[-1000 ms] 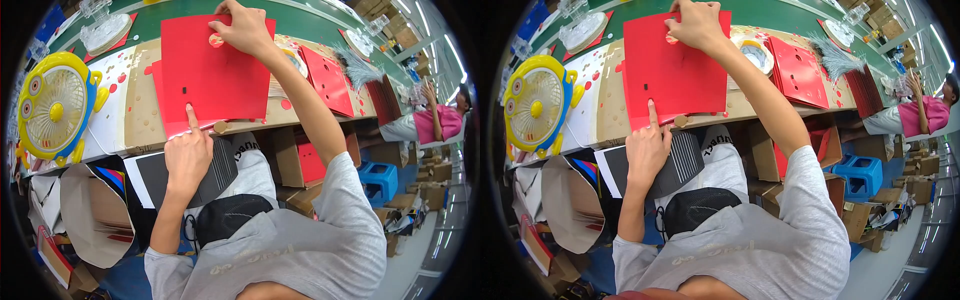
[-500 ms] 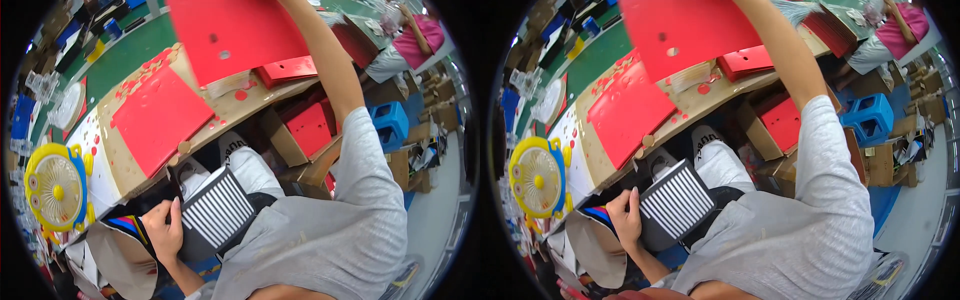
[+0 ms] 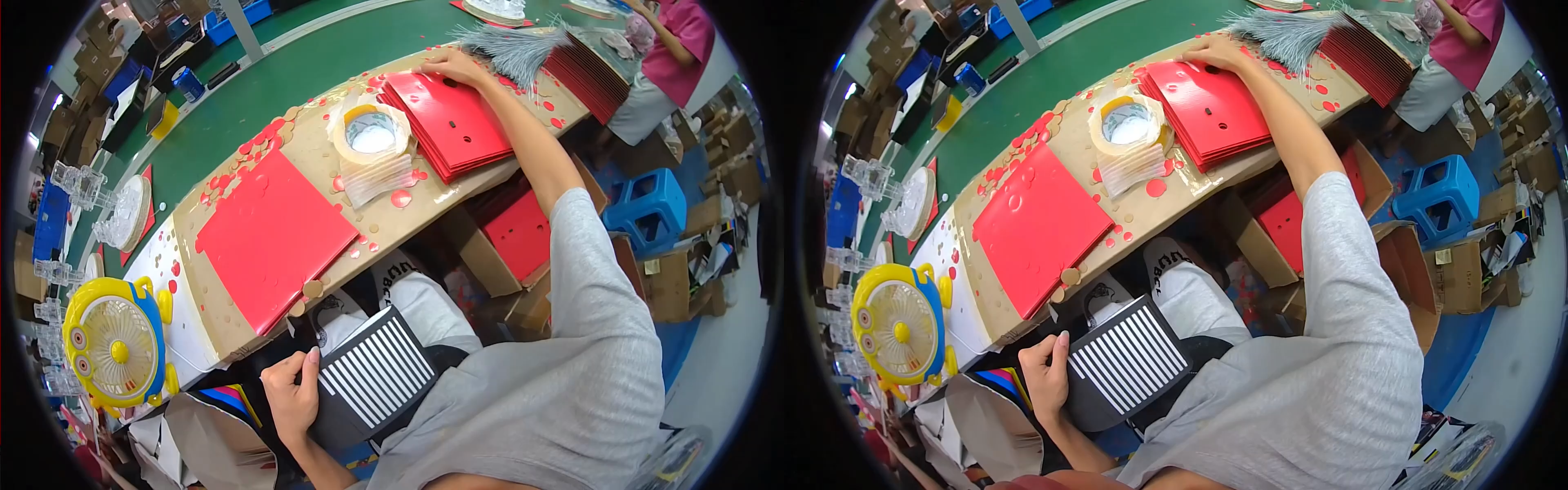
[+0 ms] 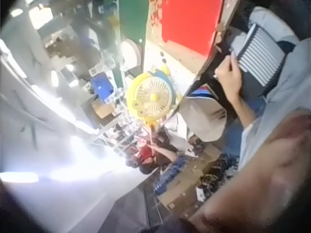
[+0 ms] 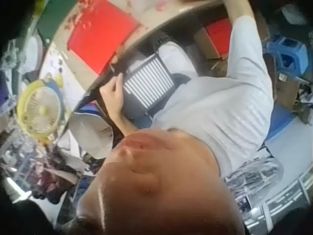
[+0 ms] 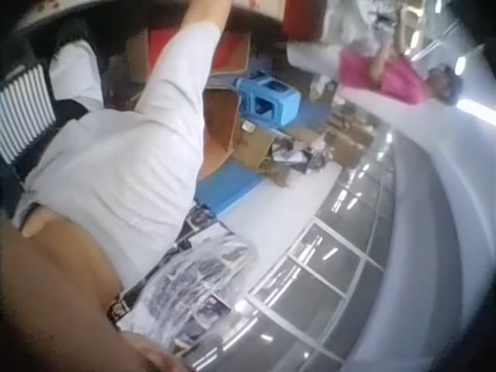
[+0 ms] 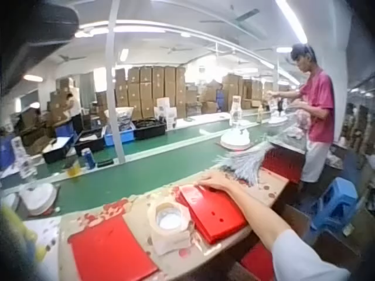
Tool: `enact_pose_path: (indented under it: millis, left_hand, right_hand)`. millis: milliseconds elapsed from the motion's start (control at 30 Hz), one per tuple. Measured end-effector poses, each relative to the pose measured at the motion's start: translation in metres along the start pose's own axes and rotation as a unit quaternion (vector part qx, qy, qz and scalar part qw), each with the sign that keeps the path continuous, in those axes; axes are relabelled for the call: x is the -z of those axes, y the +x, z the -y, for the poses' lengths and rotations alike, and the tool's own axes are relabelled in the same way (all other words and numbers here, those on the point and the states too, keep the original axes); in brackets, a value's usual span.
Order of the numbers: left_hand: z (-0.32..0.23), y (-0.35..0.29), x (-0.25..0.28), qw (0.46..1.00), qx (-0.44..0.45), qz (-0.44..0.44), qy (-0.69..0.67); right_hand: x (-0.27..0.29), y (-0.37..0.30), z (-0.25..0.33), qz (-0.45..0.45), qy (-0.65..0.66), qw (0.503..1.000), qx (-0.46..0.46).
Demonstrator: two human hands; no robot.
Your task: The person assembles product housings by hand, applying white components to a red plastic housing using a cardboard template, then fitting a black louvered grille into the housing.
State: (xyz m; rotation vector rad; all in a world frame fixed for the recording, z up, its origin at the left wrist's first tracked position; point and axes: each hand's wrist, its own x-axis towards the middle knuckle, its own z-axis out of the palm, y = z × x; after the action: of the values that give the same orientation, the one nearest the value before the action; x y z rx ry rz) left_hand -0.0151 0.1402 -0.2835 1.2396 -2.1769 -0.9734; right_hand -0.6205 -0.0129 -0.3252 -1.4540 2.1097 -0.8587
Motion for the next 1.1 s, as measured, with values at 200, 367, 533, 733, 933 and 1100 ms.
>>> enact_pose_path:
  millis: [200, 367, 533, 733, 933, 1100]
  left_hand:
    - [-0.015, 0.013, -0.008, 1.0, 0.011, 0.019, -0.018]
    - [-0.019, 0.034, -0.013, 0.999, -0.014, 0.0, -0.046]
    - [-0.011, 0.021, -0.009, 0.988, 0.053, -0.07, -0.128]
    - [-0.017, 0.0, -0.02, 0.98, 0.031, -0.144, -0.131]
    - [-0.013, -0.035, -0.015, 0.965, 0.043, -0.193, -0.171]
    - [-0.012, -0.057, -0.007, 0.951, 0.03, -0.164, -0.26]
  right_hand:
    - [-0.024, -0.008, -0.015, -0.155, -0.132, 0.958, 0.201]
    - [-0.019, -0.01, 0.009, -0.352, -0.109, 0.889, 0.271]
    - [-0.105, -0.202, 0.219, -0.026, 0.063, 0.891, 0.449]
    - [-0.182, -0.34, 0.241, 0.016, 0.093, 0.857, 0.506]
    - [-0.203, -0.381, 0.242, -0.002, 0.12, 0.868, 0.482]
    - [-0.196, -0.381, 0.263, 0.097, 0.146, 0.866, 0.469]
